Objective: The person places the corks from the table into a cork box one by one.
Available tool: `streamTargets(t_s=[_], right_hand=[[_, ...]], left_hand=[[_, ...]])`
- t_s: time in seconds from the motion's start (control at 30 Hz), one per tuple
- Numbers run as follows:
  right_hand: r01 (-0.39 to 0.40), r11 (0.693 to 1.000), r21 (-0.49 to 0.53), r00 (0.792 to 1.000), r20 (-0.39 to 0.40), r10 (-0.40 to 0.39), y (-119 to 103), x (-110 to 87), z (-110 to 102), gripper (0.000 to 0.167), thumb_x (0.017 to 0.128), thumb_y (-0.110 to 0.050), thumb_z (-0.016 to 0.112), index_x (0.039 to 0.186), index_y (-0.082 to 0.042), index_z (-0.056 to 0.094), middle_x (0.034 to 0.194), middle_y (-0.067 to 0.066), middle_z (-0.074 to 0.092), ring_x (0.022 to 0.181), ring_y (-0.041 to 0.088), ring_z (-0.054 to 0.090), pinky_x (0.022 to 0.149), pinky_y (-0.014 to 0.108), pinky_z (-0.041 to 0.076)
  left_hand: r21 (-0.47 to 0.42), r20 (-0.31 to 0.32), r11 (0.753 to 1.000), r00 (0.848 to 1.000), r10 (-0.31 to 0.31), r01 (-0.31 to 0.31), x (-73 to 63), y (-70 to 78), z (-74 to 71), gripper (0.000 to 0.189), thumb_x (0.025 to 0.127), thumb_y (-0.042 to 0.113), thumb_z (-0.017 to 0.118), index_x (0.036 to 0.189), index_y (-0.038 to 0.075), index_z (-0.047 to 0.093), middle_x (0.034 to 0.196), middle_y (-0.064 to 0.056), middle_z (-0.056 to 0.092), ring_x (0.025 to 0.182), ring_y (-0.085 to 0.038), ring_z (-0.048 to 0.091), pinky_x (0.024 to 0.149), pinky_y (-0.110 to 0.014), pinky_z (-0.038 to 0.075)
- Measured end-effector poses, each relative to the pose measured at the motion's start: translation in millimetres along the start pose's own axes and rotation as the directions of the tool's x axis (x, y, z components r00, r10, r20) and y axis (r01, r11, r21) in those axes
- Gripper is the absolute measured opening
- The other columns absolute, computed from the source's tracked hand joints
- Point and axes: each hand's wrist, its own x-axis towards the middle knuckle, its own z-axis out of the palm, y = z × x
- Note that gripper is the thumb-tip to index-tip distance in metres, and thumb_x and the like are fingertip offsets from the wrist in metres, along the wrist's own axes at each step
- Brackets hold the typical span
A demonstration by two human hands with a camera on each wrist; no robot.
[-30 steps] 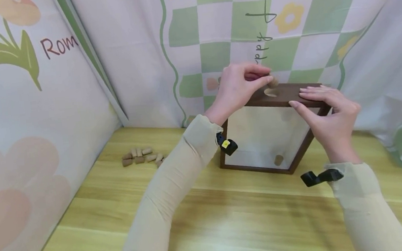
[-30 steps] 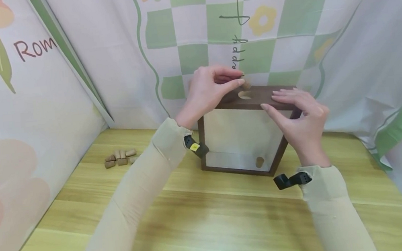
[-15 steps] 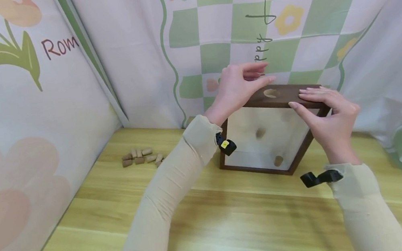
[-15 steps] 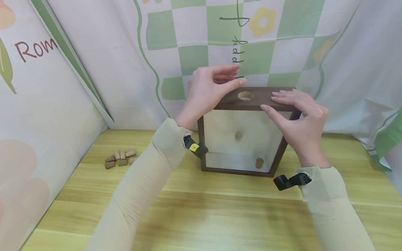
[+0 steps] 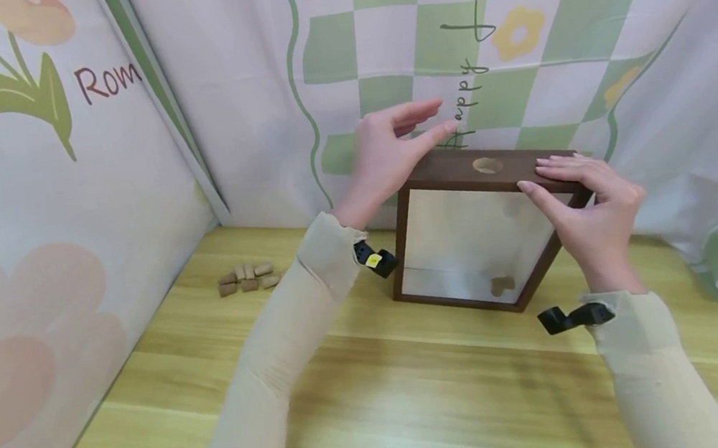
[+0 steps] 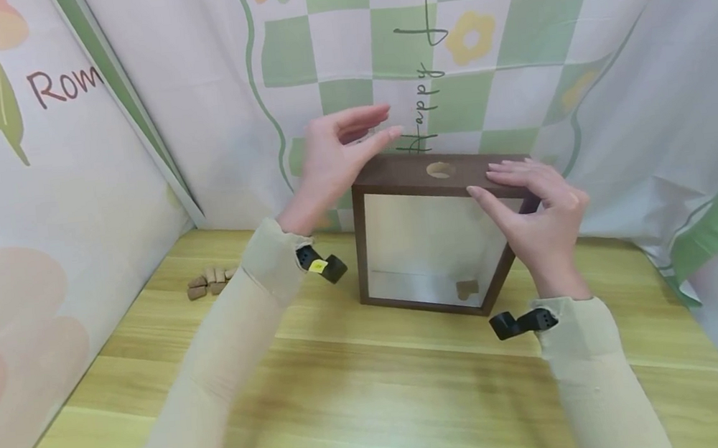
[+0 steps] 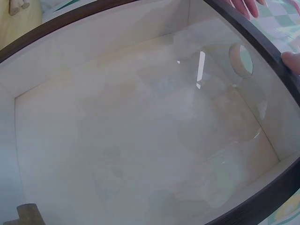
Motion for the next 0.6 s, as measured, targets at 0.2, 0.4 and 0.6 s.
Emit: streamTargets(t_s=[0.2, 0.4, 0.6], right_hand=[[-0.013, 1.000, -0.007, 1.000, 0.007, 0.013, -0.5, 0.0, 0.0, 0.025, 0.075, -0.007, 0.091, 0.095, 0.004, 0.080, 0.099, 0.022, 0.074, 0.104, 0.018, 0.070, 0.100, 0.032, 0.049], [-0.025, 0.999, -0.020, 1.000, 0.016, 0.025, -1.8, -0.8, 0.2, 0.025, 0.075, -0.006, 0.091, 0.096, 0.004, 0.080, 0.100, 0.021, 0.075, 0.104, 0.017, 0.069, 0.100, 0.031, 0.049], [-0.022, 1.000, -0.015, 1.000, 0.012, 0.022, -3.8, 0.6, 0.2, 0.024, 0.076, -0.005, 0.090, 0.095, 0.004, 0.080, 0.099, 0.021, 0.074, 0.104, 0.016, 0.069, 0.101, 0.033, 0.048]], left_hand=[[-0.052, -0.075, 0.998, 0.996, -0.040, 0.036, -14.3, -5.8, -25.4, 0.039, 0.088, 0.026, 0.084, 0.123, 0.013, 0.075, 0.116, 0.008, 0.073, 0.107, 0.000, 0.064, 0.095, -0.017, 0.047], [0.027, -0.136, 1.000, 0.991, 0.002, 0.002, -37.0, -23.2, -58.1, 0.037, 0.089, 0.030, 0.083, 0.122, 0.014, 0.075, 0.118, 0.006, 0.073, 0.110, -0.005, 0.064, 0.098, -0.025, 0.048], [0.069, -0.202, 0.995, 0.978, -0.052, 0.067, -61.9, -48.0, -86.4, 0.038, 0.089, 0.032, 0.082, 0.121, 0.012, 0.076, 0.119, -0.001, 0.073, 0.111, -0.010, 0.065, 0.099, -0.028, 0.049]])
